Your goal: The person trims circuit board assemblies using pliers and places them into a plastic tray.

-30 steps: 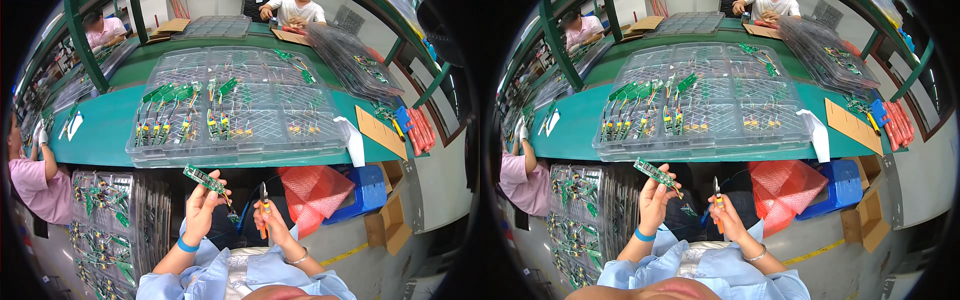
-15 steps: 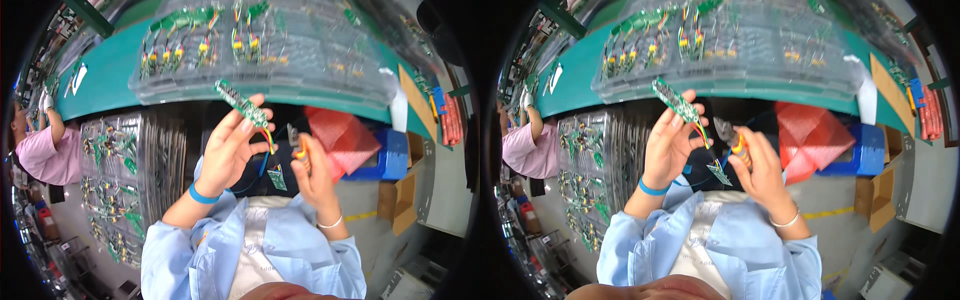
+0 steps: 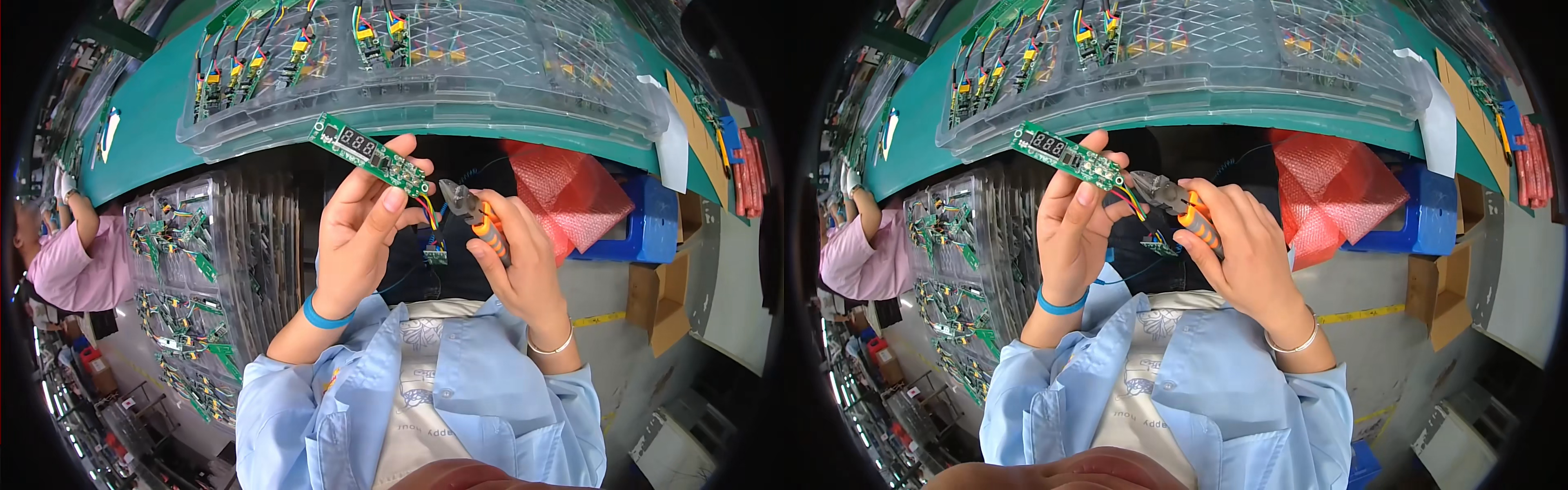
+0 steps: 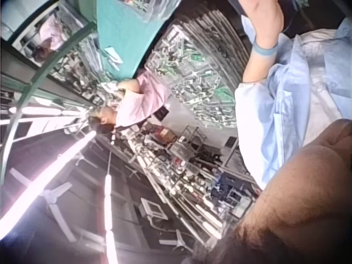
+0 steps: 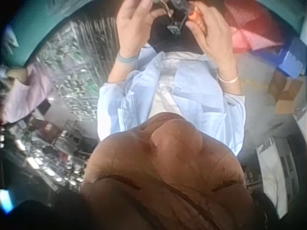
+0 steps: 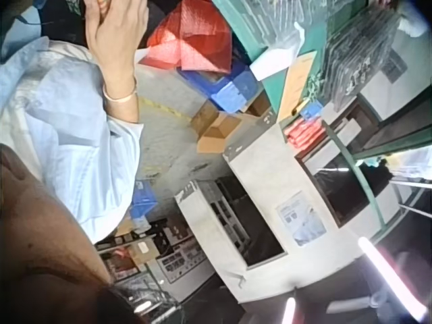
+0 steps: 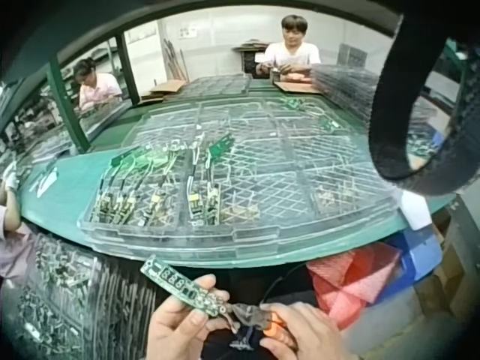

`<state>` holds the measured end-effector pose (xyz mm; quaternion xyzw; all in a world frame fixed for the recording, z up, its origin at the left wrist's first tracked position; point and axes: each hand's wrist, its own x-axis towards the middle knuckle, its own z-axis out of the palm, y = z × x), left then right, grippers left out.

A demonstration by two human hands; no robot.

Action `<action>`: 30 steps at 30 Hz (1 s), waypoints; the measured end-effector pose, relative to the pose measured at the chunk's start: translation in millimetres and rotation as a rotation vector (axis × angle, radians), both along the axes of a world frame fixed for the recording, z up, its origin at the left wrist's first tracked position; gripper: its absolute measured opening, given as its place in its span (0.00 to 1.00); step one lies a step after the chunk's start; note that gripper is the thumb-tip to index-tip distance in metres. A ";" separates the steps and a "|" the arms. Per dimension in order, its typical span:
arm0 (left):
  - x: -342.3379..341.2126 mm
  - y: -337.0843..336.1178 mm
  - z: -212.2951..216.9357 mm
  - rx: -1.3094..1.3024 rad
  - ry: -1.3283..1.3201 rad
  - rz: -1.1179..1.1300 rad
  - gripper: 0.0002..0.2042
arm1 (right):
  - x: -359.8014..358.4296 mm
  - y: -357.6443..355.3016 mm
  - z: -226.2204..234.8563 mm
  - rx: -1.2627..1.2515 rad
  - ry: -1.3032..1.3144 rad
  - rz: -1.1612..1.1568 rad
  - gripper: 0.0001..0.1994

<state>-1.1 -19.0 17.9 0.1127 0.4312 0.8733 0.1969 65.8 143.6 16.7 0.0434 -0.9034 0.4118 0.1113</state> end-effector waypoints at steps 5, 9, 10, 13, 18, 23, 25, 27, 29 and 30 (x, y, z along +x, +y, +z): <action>0.5 2.4 -1.0 -0.062 0.065 0.049 0.18 | -0.7 -0.5 -5.1 0.011 0.001 0.002 0.20; 1.6 4.5 -2.3 -0.074 0.142 0.111 0.17 | -1.1 -1.6 -6.1 0.007 0.020 0.020 0.20; 1.9 3.7 -2.6 -0.087 0.142 0.103 0.17 | -0.9 -1.5 -6.4 0.020 0.022 0.024 0.20; 2.8 1.7 -2.8 -0.126 0.144 0.080 0.16 | 0.0 -1.2 -7.1 0.058 0.034 0.038 0.20; 3.2 3.6 -3.7 -0.126 0.151 0.081 0.16 | -0.1 -0.8 -9.8 0.109 0.055 0.035 0.20; 4.3 3.7 -6.5 -0.127 0.152 0.088 0.16 | 1.2 -1.0 -9.7 0.112 0.041 0.026 0.20; 3.8 4.4 -6.8 -0.131 0.158 0.087 0.16 | 1.0 -0.7 -10.2 0.114 0.046 0.022 0.20; 3.5 5.1 -7.2 -0.137 0.170 0.090 0.16 | 1.0 -0.3 -11.1 0.121 0.057 0.017 0.20; 3.4 5.4 -7.8 -0.140 0.176 0.090 0.16 | 0.9 0.0 -11.9 0.124 0.062 0.014 0.20; 3.4 5.4 -8.1 -0.135 0.171 0.087 0.16 | 0.9 0.1 -12.4 0.139 0.066 0.011 0.20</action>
